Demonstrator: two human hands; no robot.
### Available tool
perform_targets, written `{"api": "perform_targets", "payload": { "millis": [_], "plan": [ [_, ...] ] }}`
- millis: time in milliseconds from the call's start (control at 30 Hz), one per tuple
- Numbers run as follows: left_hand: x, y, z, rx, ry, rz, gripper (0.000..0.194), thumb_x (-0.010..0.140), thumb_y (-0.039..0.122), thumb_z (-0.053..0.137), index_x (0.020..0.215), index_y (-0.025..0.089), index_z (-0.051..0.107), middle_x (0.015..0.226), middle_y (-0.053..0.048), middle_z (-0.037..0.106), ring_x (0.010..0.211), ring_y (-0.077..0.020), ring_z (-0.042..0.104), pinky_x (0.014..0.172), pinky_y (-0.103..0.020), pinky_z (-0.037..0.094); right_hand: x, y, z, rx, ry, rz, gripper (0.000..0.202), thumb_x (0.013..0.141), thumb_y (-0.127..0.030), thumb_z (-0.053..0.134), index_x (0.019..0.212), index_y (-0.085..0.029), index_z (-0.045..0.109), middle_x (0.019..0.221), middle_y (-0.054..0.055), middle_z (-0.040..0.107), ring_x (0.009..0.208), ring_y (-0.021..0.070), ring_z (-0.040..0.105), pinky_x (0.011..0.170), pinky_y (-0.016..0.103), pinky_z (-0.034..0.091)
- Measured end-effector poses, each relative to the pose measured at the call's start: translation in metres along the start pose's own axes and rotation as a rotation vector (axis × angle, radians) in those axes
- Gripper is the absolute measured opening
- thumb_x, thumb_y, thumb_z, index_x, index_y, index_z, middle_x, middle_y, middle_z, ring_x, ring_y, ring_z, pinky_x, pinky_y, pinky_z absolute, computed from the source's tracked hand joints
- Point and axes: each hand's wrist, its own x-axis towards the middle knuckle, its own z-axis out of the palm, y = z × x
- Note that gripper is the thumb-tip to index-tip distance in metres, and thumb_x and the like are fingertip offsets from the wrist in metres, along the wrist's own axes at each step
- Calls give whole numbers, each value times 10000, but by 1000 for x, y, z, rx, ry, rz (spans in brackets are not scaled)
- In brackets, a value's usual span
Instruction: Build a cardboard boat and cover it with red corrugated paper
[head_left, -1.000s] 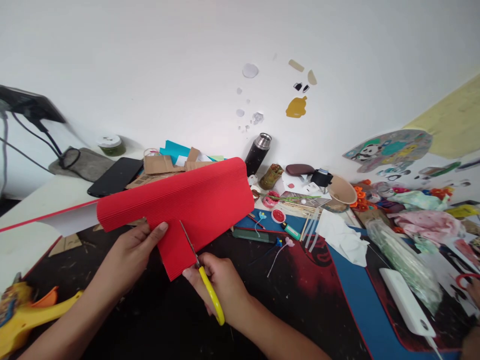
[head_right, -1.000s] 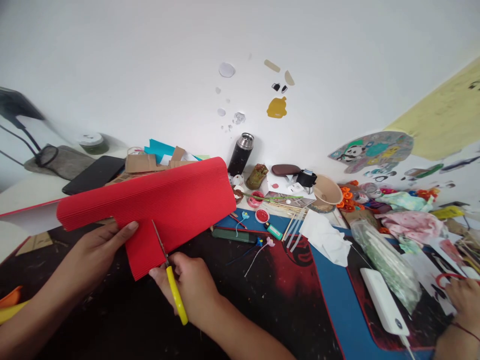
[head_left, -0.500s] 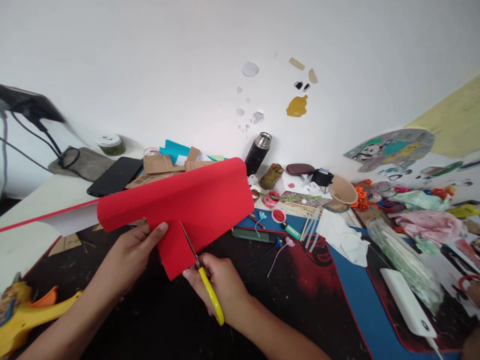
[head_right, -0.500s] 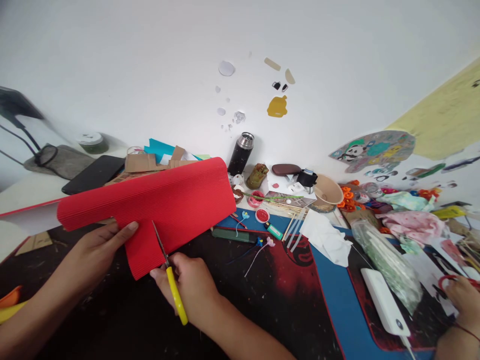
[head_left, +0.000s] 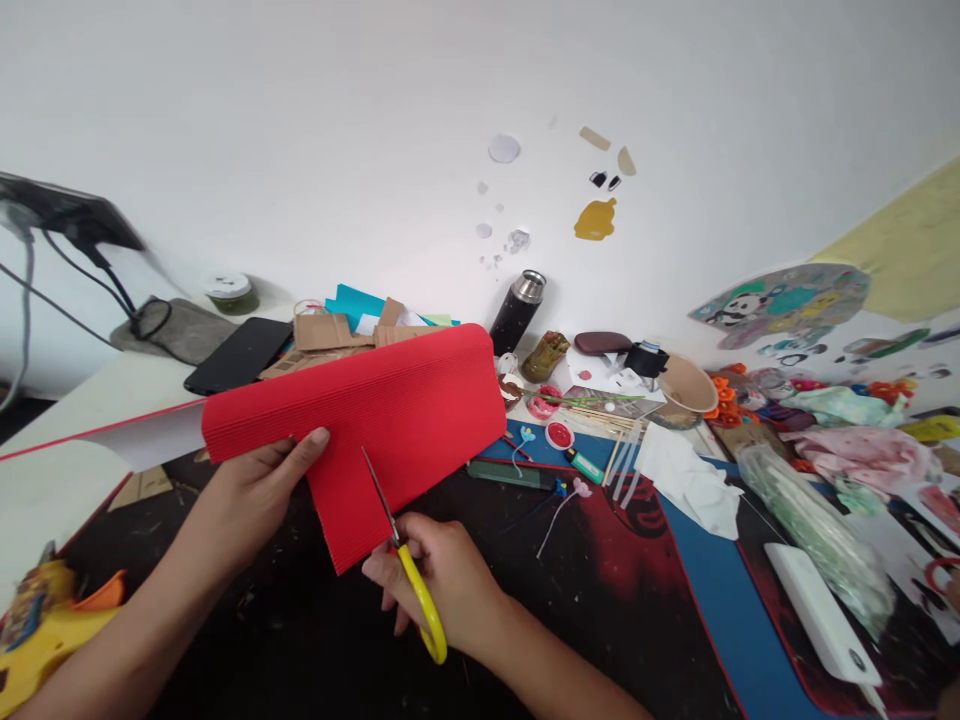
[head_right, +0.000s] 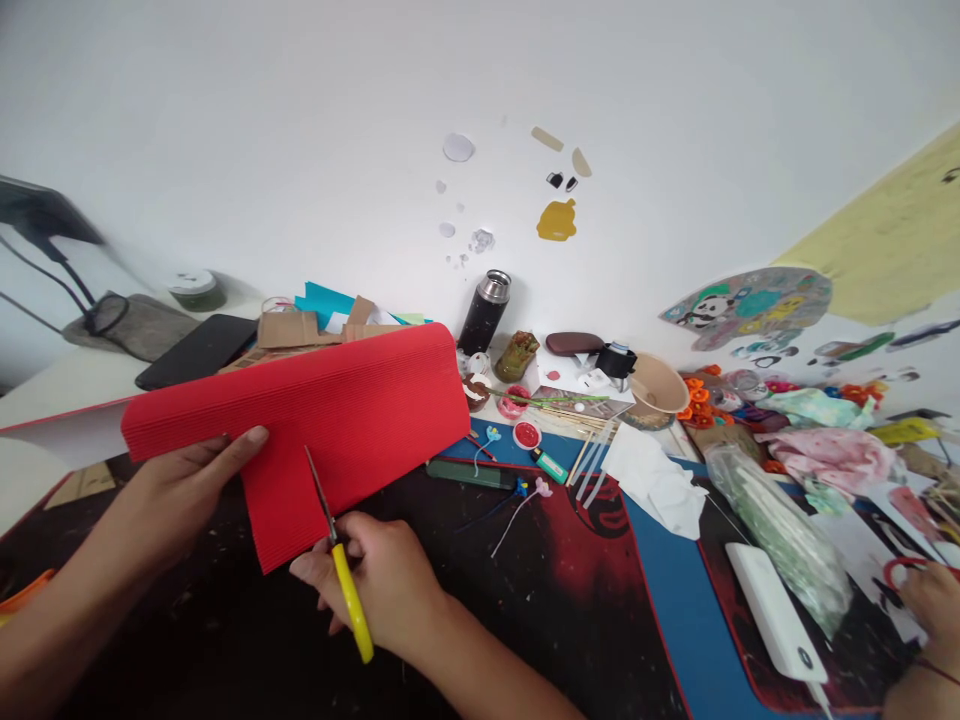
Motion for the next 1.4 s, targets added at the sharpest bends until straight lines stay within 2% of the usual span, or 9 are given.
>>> {"api": "perform_targets", "payload": {
  "millis": [133,300,433,533,633,700,800,1000,1400],
  "plan": [
    [0,-3,4,10,30,62,586,848,814,644,690,253,704,745,-58,780,729,-290,682,704,-361,554,-1,0,0,63,6,45,768,680,-851,919,995,-187,696,704,-31,675,602,163,708,580,250,588],
    [-3,-5,6,27,32,67,578,866,802,631,691,254,690,733,-53,759,703,-275,658,667,-349,527,-6,-1,-7,48,-45,77,836,582,-850,970,1034,-197,711,707,-21,704,644,189,731,611,256,549],
    [-7,-6,9,28,12,35,601,859,822,629,703,246,703,740,-60,767,707,-284,670,646,-348,520,-6,1,-8,75,-72,67,919,538,-876,967,1115,-202,727,788,2,736,725,207,757,670,273,556],
    [-9,-5,12,35,4,52,614,837,833,644,659,247,689,727,-62,763,708,-285,671,664,-353,525,-5,1,-8,112,-92,46,910,588,-895,934,1138,-201,724,819,4,736,730,195,756,665,265,565],
    [-11,-1,14,33,3,57,634,830,847,645,630,247,686,705,-58,755,689,-276,667,668,-352,523,-5,-5,-7,118,-95,85,874,696,-915,861,1156,-190,701,823,3,735,564,142,680,502,225,504],
    [-13,1,15,31,-6,31,664,814,880,634,610,249,672,670,-56,737,647,-266,648,636,-351,511,-6,-10,-6,95,-69,87,842,760,-937,791,1119,-183,682,780,-9,715,470,113,607,416,205,432],
    [-13,2,15,28,-17,5,683,785,908,643,602,251,668,645,-56,729,625,-267,644,625,-356,512,-6,-14,-4,43,-22,52,787,821,-956,710,999,-192,638,663,-39,656,411,99,547,377,196,385],
    [-13,-1,14,18,-7,17,674,798,892,654,599,248,684,669,-68,761,648,-274,665,644,-358,526,-2,-10,-1,31,28,61,704,829,-911,756,869,-234,566,525,-93,547,354,93,480,344,189,359],
    [-12,-2,16,-34,-9,-70,653,748,898,670,635,258,727,744,-87,809,758,-332,752,743,-399,596,2,-2,1,-25,71,13,649,862,-848,786,818,-240,564,482,-96,514,341,101,463,328,194,337]
  ]
}}
